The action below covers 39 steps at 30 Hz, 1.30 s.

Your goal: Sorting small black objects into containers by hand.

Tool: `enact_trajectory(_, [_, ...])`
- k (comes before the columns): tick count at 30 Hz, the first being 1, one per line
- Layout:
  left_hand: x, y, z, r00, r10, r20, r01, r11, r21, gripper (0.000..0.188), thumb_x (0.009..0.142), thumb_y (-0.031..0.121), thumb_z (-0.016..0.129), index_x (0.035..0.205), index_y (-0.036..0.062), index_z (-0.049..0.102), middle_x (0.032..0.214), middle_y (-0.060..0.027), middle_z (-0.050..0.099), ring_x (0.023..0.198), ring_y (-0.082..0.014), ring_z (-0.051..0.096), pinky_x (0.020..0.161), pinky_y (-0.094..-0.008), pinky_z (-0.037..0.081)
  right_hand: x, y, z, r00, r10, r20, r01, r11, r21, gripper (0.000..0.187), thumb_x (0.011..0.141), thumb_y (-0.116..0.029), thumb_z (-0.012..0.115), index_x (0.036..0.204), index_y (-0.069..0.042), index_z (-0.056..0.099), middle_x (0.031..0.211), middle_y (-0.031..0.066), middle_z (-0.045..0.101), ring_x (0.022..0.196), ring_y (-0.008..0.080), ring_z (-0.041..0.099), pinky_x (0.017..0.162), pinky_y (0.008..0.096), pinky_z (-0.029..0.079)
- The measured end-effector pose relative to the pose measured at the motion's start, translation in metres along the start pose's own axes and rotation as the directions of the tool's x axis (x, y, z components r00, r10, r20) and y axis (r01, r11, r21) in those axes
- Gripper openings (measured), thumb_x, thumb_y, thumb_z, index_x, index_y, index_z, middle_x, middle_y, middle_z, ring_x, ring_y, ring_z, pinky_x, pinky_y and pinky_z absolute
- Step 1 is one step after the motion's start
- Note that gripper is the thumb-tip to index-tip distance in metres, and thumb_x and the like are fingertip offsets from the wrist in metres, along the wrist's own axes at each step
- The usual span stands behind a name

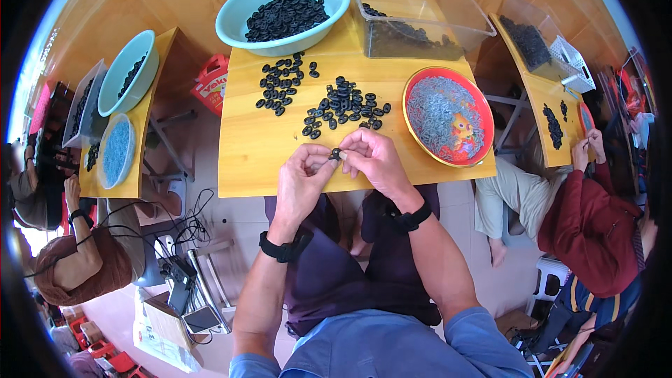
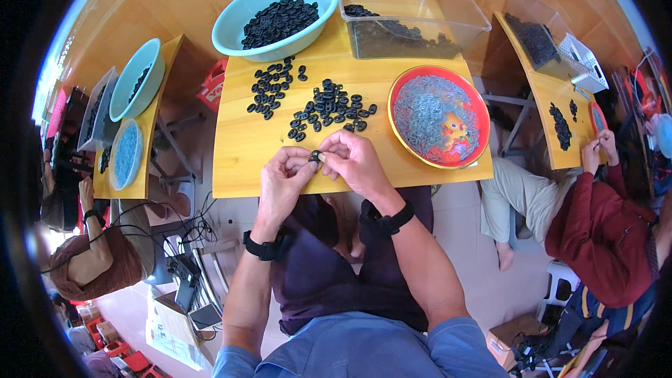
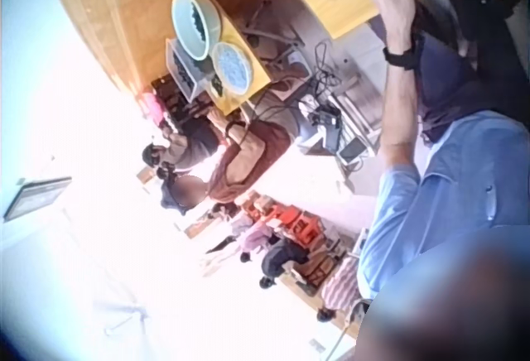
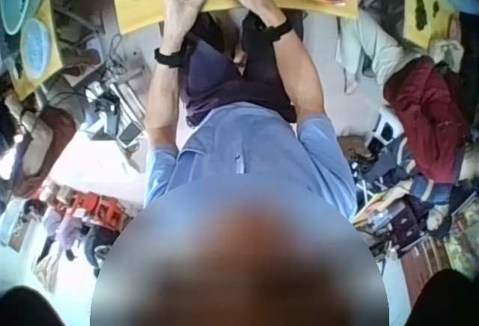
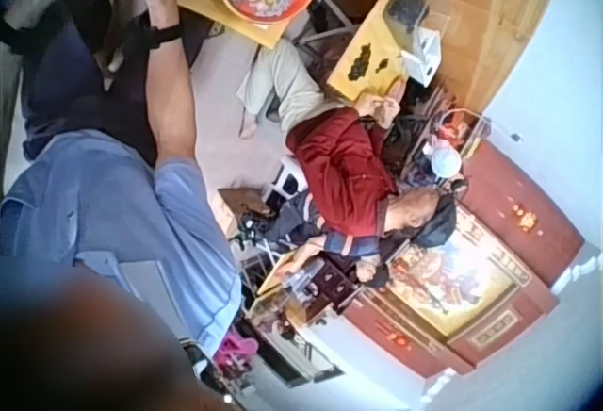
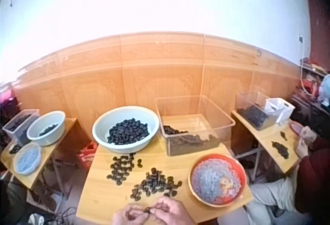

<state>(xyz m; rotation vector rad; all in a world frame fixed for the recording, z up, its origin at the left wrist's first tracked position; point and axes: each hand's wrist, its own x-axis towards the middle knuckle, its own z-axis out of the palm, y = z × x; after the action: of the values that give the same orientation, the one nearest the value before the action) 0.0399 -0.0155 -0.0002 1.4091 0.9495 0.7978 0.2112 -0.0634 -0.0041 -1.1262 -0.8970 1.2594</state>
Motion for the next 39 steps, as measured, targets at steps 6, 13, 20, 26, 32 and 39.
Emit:
enact_trajectory(6, [0.003,0.000,0.000,1.000,-0.028,0.011,0.029,0.999,-0.043,0.018,0.089,0.003,0.072,0.103,-0.0034,0.062,0.079,-0.0031,0.070,0.071,-0.0039,0.059,0.064,-0.0207,0.047,-0.002,0.005,0.001,0.998,-0.047,-0.048,0.046,0.999,-0.008,0.009,0.091,0.001,0.062,0.100,0.003,0.062,0.081,0.0057,0.066,0.067,0.0094,0.063,0.057,0.0229,0.050])
enact_trajectory(13, [0.004,-0.001,-0.002,0.998,-0.042,0.037,0.045,0.996,-0.081,0.015,0.088,0.003,0.073,0.098,-0.0030,0.063,0.079,-0.0026,0.069,0.071,-0.0042,0.060,0.065,-0.0202,0.047,-0.003,0.003,0.004,0.998,-0.033,-0.059,0.033,0.999,0.001,0.010,0.092,0.000,0.060,0.100,0.003,0.063,0.082,0.0041,0.067,0.067,0.0079,0.062,0.057,0.0221,0.050])
enact_trajectory(20, [0.005,-0.005,-0.003,0.999,-0.034,0.031,0.036,0.997,-0.068,0.016,0.088,0.003,0.073,0.098,-0.0029,0.063,0.078,-0.0024,0.069,0.071,-0.0042,0.060,0.065,-0.0208,0.048,-0.003,0.002,0.005,0.998,-0.038,-0.050,0.036,0.999,-0.034,0.009,0.092,0.000,0.061,0.100,0.002,0.064,0.082,0.0043,0.067,0.068,0.0075,0.062,0.056,0.0218,0.050])
enact_trajectory(26, [0.004,-0.002,-0.004,0.999,-0.037,0.022,0.038,0.997,-0.061,0.017,0.087,0.004,0.074,0.098,-0.0028,0.063,0.079,-0.0024,0.069,0.072,-0.0041,0.060,0.066,-0.0206,0.048,-0.005,0.007,0.007,0.983,-0.114,-0.145,0.109,0.993,-0.040,0.007,0.091,0.000,0.062,0.098,0.002,0.064,0.079,0.0029,0.066,0.066,0.0078,0.062,0.057,0.0243,0.050])
enact_trajectory(32, [-0.001,-0.002,-0.001,0.999,0.005,-0.033,-0.010,0.984,-0.178,0.014,0.089,0.002,0.072,0.099,-0.0028,0.064,0.082,-0.0016,0.069,0.073,-0.0037,0.062,0.066,-0.0193,0.048,-0.008,0.006,0.004,0.880,-0.412,-0.237,0.148,0.712,-0.686,0.004,0.086,0.001,0.065,0.090,0.002,0.066,0.082,0.0118,0.069,0.068,0.0208,0.068,0.060,0.0324,0.052])
enact_trajectory(39, [0.000,-0.006,-0.002,1.000,0.013,-0.018,-0.016,0.991,-0.131,0.012,0.090,0.000,0.070,0.100,-0.0019,0.065,0.084,-0.0004,0.069,0.072,-0.0019,0.059,0.066,-0.0182,0.047,-0.010,-0.018,0.005,0.902,-0.400,-0.159,0.170,0.670,-0.723,0.010,0.085,-0.004,0.069,0.094,0.000,0.069,0.091,0.0120,0.070,0.075,0.0180,0.065,0.065,0.0322,0.051])
